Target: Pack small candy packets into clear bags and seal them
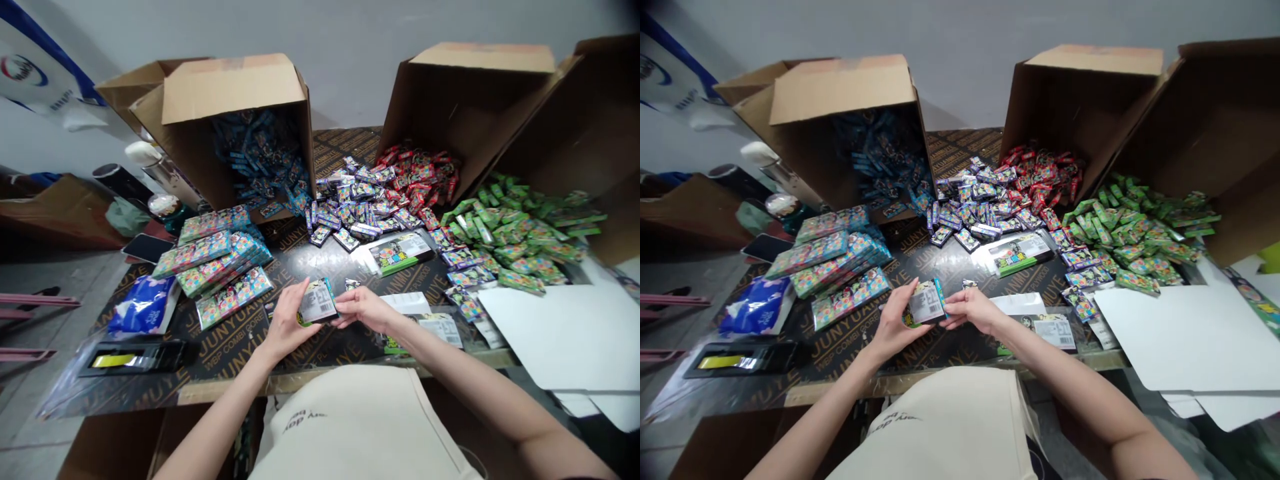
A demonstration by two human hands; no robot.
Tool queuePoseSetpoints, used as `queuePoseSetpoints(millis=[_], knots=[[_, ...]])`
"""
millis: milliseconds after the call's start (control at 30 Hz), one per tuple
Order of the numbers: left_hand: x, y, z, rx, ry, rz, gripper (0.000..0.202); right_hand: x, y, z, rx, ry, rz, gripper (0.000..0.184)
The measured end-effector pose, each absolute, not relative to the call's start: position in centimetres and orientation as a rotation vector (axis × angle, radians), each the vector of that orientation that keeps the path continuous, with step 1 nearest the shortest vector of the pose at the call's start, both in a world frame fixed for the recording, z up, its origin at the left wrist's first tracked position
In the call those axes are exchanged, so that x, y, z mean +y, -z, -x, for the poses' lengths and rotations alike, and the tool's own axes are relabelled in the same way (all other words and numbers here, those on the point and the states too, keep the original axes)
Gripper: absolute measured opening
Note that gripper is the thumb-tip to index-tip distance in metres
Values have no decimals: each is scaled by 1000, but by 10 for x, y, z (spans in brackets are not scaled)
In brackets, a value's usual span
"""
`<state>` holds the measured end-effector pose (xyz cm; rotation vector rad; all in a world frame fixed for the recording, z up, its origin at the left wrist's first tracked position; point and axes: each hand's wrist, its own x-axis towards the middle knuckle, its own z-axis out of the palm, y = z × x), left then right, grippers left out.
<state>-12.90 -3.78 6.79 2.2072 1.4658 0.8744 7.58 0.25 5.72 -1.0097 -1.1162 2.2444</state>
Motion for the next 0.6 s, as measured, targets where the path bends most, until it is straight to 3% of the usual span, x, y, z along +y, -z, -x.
queuePoseSetpoints(millis=[100,200,333,600], knots=[[-40,-62,126,1484,-879,-2156,86,4,-55,-74,-1341,-1895,1224,34],[-40,-61,130,1541,-881,-2091,88,14,-51,-87,-1671,-1438,1288,38],[-38,-64,141,1643,-824,-2052,89,26,-38,-118,-2146,-904,1253,86],[-32,-64,137,1622,-618,-2123,100,21,-52,-116,-2230,-636,1095,80]])
